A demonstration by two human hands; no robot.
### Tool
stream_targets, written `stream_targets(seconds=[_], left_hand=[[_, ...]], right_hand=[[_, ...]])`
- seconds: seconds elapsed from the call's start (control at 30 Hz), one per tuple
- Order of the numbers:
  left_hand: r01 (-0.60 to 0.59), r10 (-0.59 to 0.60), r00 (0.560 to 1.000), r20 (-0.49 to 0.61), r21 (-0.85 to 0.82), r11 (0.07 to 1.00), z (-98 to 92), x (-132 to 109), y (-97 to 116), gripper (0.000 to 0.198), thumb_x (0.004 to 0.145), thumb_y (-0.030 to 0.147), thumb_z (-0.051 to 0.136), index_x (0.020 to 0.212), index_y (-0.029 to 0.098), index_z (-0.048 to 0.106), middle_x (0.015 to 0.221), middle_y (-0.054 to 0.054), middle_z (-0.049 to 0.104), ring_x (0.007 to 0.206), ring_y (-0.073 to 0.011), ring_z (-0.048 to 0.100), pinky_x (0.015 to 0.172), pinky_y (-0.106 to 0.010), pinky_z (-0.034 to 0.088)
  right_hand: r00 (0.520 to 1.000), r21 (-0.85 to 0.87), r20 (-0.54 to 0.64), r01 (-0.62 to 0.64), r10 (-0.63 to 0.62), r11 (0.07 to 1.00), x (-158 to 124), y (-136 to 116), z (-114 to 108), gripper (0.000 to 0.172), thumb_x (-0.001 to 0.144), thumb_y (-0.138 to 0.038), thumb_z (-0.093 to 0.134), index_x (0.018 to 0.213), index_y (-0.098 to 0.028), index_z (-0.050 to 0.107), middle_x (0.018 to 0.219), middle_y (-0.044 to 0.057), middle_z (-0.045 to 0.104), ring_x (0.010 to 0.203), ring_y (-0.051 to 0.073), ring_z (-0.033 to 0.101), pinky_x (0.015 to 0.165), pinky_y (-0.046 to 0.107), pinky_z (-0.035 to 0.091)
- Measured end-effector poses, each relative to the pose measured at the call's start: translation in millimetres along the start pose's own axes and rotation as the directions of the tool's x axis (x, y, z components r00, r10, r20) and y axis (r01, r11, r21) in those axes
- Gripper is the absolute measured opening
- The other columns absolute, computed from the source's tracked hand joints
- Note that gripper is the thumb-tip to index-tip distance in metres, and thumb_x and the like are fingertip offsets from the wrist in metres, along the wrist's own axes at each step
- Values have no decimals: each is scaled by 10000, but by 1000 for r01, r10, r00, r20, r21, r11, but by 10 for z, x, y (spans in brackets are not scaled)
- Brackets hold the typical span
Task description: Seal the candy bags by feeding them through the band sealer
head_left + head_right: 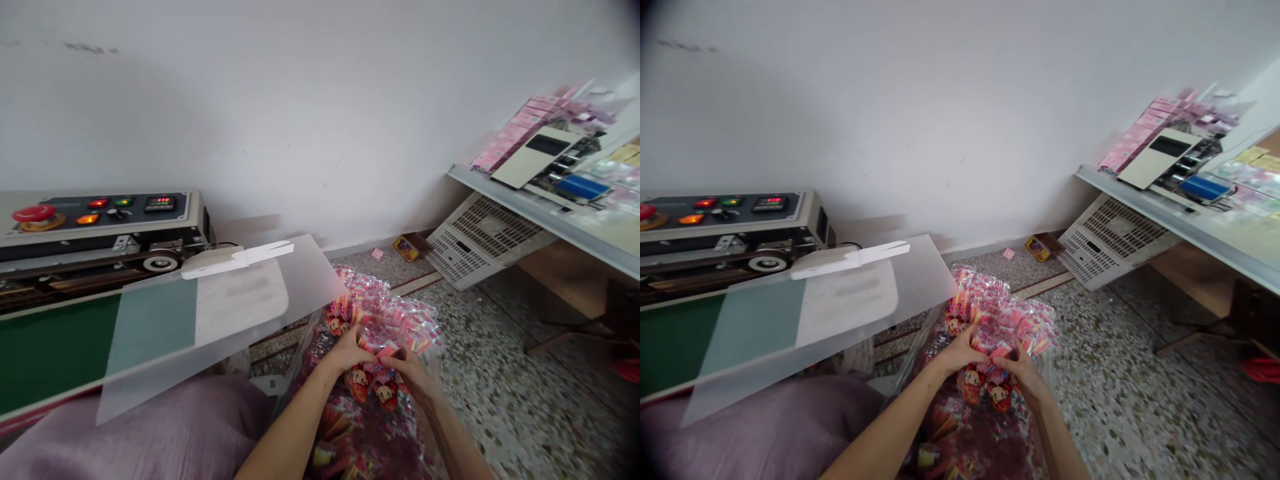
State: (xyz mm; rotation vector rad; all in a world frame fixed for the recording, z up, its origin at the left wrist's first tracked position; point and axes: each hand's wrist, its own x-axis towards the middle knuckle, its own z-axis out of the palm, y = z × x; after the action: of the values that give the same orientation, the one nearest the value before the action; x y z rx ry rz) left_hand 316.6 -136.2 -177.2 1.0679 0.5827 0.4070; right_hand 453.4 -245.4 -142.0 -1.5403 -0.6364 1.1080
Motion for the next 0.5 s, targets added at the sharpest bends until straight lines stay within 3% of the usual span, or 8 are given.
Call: stream_targets(seconds=[0.17, 0.37, 0.5], left_hand=[[28, -28, 1000, 2, -32, 999, -35, -27, 61, 705, 484, 59, 772, 1168, 148, 626, 1016, -15, 676, 848, -151, 613, 737, -230, 474], [106, -102, 989, 111, -23, 994, -120, -49, 162, 677, 479, 59, 747, 1145, 166, 691, 806, 38, 686, 775, -162, 625, 731, -258, 481], [109, -108, 993, 58, -25, 994, -127, -58, 130, 721, 489, 60, 746, 1195, 174, 663, 863, 26, 696, 837, -178, 638, 786, -281, 493]], right_hand=[[997, -67, -78, -17, 12, 998, -42, 6, -19, 776, 503, -476, 932, 1175, -218, 641, 722, 7, 710, 634, 233, 654, 613, 347, 540], [995, -113, -100, 16, -28, 993, -71, -21, 11, 1007, 496, -452, 924, 1388, -245, 504, 963, 54, 746, 847, 296, 707, 729, 403, 579], [983, -118, -151, 84, -101, 989, -52, -43, 36, 1090, 466, -429, 933, 1435, -286, 454, 1091, 55, 728, 953, 290, 695, 788, 388, 581]])
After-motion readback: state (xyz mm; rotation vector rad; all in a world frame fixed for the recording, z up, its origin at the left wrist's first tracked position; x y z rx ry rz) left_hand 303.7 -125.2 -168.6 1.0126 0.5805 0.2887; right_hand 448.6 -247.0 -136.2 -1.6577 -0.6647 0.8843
